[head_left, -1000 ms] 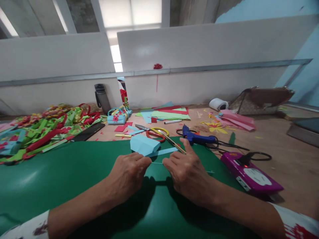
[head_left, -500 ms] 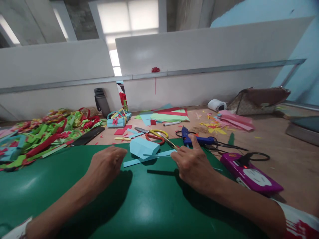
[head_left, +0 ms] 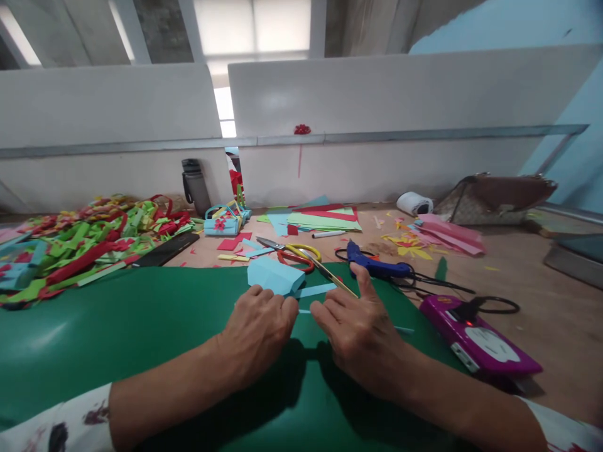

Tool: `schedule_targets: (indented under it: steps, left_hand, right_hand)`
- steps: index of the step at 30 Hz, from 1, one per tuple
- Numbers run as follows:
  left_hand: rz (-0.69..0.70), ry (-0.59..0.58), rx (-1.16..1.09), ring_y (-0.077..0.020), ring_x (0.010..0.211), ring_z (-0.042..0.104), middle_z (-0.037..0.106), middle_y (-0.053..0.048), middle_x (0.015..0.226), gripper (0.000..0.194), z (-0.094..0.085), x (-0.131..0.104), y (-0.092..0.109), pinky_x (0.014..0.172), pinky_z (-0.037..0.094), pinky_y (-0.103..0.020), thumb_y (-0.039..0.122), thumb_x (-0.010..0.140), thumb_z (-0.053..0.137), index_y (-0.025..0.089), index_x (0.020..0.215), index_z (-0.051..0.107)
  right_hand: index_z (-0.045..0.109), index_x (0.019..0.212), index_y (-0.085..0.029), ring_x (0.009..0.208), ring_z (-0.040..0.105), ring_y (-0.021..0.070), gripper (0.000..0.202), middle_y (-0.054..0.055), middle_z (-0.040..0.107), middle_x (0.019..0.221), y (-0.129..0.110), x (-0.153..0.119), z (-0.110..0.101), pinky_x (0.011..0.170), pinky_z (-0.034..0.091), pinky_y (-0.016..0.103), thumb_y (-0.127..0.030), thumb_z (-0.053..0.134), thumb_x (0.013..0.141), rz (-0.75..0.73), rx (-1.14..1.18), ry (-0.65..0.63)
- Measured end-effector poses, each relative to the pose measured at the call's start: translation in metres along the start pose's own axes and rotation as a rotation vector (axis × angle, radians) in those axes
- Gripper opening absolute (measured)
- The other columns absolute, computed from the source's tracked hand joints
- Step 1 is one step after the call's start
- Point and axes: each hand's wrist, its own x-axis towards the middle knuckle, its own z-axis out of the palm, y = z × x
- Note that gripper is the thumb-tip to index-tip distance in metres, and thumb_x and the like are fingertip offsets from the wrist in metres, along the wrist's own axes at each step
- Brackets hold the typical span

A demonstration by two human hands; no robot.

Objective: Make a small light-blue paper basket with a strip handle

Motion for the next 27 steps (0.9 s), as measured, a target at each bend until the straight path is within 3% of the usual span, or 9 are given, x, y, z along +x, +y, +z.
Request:
schedule_targets:
  steps: [5, 10, 14, 16, 19, 21, 23, 25, 27]
  left_hand:
    - [0.002, 0.028, -0.007, -0.0193, 0.053, 0.053, 0.059, -0.003, 0.058, 0.019, 0.001, -0.003, -0.013, 0.057, 0.037, -0.032, 0.001, 0.073, 0.044, 0.017, 0.07, 0.052]
    - [-0.055, -0.064, -0.002, -0.0175, 0.052, 0.052, 0.058, -0.002, 0.054, 0.023, -0.004, -0.014, -0.033, 0.059, 0.035, -0.03, -0.002, 0.071, 0.04, 0.017, 0.068, 0.054]
    - [-0.254, -0.057, 0.102, -0.0183, 0.053, 0.052, 0.056, -0.003, 0.052, 0.028, -0.012, -0.025, -0.049, 0.053, 0.033, -0.027, -0.002, 0.072, 0.036, 0.017, 0.064, 0.055]
    - [-0.292, 0.079, 0.099, -0.0197, 0.064, 0.056, 0.062, -0.006, 0.065, 0.028, -0.016, -0.024, -0.045, 0.057, 0.038, -0.028, 0.005, 0.083, 0.035, 0.016, 0.067, 0.056]
    - [-0.046, 0.254, -0.005, -0.0259, 0.097, 0.056, 0.066, -0.011, 0.098, 0.021, -0.019, -0.013, -0.021, 0.08, 0.042, -0.036, 0.03, 0.088, 0.047, 0.014, 0.097, 0.058]
    - [0.015, 0.175, -0.019, -0.0258, 0.09, 0.059, 0.066, -0.011, 0.094, 0.022, -0.016, -0.002, -0.002, 0.076, 0.043, -0.037, 0.032, 0.087, 0.051, 0.014, 0.099, 0.055]
    - [0.02, 0.05, -0.017, -0.0229, 0.071, 0.061, 0.066, -0.008, 0.077, 0.012, -0.012, 0.006, 0.01, 0.066, 0.044, -0.035, 0.02, 0.085, 0.051, 0.013, 0.094, 0.055]
    - [0.034, -0.025, -0.029, -0.0199, 0.057, 0.058, 0.063, -0.004, 0.064, 0.008, -0.009, 0.01, 0.014, 0.058, 0.042, -0.032, 0.008, 0.081, 0.048, 0.014, 0.081, 0.054]
    - [0.042, -0.025, -0.038, -0.0181, 0.051, 0.056, 0.06, -0.002, 0.057, 0.015, -0.008, 0.01, 0.012, 0.055, 0.039, -0.03, 0.003, 0.077, 0.047, 0.016, 0.07, 0.051]
  right_hand:
    - [0.058, 0.063, -0.015, 0.058, 0.046, 0.0148, 0.032, 0.001, 0.051, 0.052, 0.005, -0.002, 0.002, 0.101, 0.018, 0.054, 0.001, 0.035, 0.077, 0.039, -0.013, 0.009]
    - [0.057, 0.062, -0.015, 0.06, 0.048, 0.0153, 0.032, 0.001, 0.052, 0.052, 0.012, -0.004, 0.002, 0.101, 0.017, 0.055, 0.002, 0.035, 0.075, 0.052, -0.027, 0.022]
    - [0.057, 0.06, -0.016, 0.057, 0.047, 0.015, 0.033, 0.001, 0.052, 0.051, 0.019, -0.003, 0.002, 0.1, 0.019, 0.054, 0.004, 0.034, 0.072, 0.087, -0.107, -0.007]
    - [0.056, 0.059, -0.016, 0.056, 0.046, 0.0153, 0.032, 0.001, 0.052, 0.05, 0.018, -0.002, 0.004, 0.1, 0.02, 0.053, 0.005, 0.035, 0.07, 0.077, -0.125, -0.013]
    - [0.055, 0.058, -0.016, 0.057, 0.047, 0.0164, 0.031, 0.001, 0.052, 0.049, 0.011, 0.0, 0.007, 0.101, 0.018, 0.054, 0.003, 0.036, 0.072, 0.018, -0.085, 0.011]
    - [0.055, 0.059, -0.016, 0.058, 0.047, 0.0162, 0.031, 0.001, 0.052, 0.049, 0.004, 0.002, 0.007, 0.101, 0.018, 0.054, 0.001, 0.035, 0.076, -0.007, -0.044, 0.033]
    - [0.056, 0.062, -0.016, 0.059, 0.047, 0.0158, 0.032, 0.0, 0.051, 0.05, -0.001, 0.002, 0.006, 0.101, 0.018, 0.054, 0.0, 0.034, 0.079, -0.024, -0.011, 0.052]
    - [0.056, 0.063, -0.016, 0.06, 0.047, 0.0156, 0.032, 0.0, 0.051, 0.051, -0.003, 0.003, 0.004, 0.101, 0.017, 0.054, -0.001, 0.033, 0.082, -0.044, 0.009, 0.063]
    - [0.055, 0.063, -0.016, 0.063, 0.049, 0.016, 0.033, 0.0, 0.051, 0.051, -0.003, 0.003, 0.002, 0.101, 0.016, 0.055, -0.002, 0.033, 0.084, -0.048, 0.009, 0.06]
